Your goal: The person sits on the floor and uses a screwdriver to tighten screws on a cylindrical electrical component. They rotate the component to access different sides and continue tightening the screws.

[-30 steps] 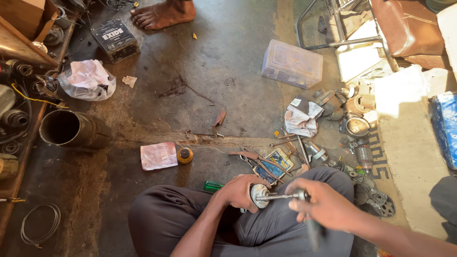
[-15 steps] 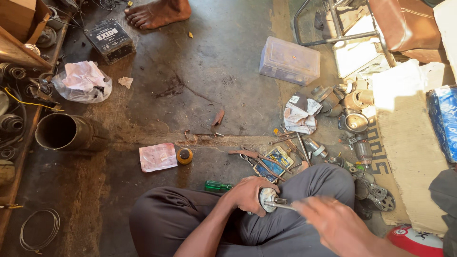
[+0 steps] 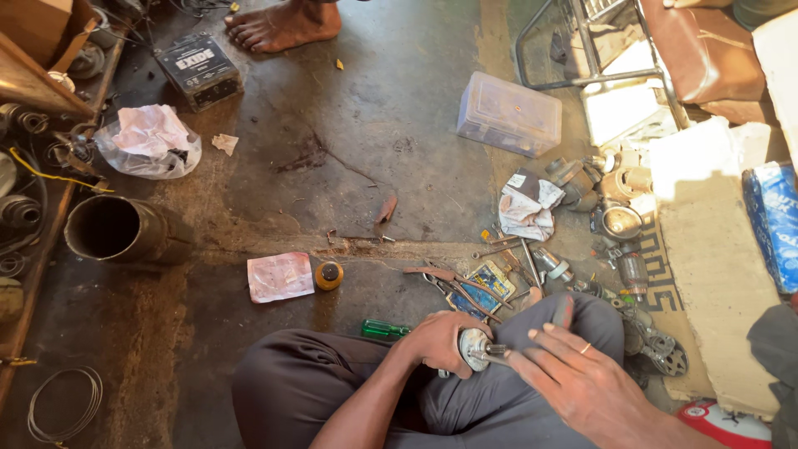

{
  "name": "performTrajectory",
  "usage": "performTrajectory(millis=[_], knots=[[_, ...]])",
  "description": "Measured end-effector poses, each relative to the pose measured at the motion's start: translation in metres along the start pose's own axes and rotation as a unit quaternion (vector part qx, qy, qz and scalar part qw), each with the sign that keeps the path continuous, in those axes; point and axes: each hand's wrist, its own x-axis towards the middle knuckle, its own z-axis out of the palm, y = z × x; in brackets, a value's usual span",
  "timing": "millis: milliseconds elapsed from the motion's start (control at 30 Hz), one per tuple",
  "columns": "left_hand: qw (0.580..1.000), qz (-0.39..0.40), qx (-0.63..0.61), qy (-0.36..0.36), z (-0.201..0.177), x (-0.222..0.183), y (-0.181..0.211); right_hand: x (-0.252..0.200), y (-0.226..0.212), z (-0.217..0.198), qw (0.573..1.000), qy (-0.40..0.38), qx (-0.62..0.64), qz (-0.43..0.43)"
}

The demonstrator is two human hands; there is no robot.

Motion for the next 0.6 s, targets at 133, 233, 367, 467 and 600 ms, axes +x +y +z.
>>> performTrajectory(millis=[133,233,367,467,600], knots=[[0.999,0.021,-0.026,0.023,0.0,-0.003,-0.005,0.006,0.0,0.001,0.824,-0.186,0.343,0.411],[0.999,0.021,-0.021,0.021,0.0,-0.003,-0.004,0.008,0.004,0.001,0.662,-0.223,0.471,0.538],[1.0,0.011,-0.006,0.011,-0.002,-0.001,0.0,-0.003,-0.001,0.003,0.999,0.043,-0.013,-0.007],[1.0,0.008,-0.019,0.01,0.001,-0.001,0.0,-0.007,0.0,0.002,0.998,0.043,0.015,-0.037],[1.0,0.009,-0.01,0.013,0.002,-0.002,0.0,0.004,-0.004,-0.007,0.78,-0.203,0.359,0.471]])
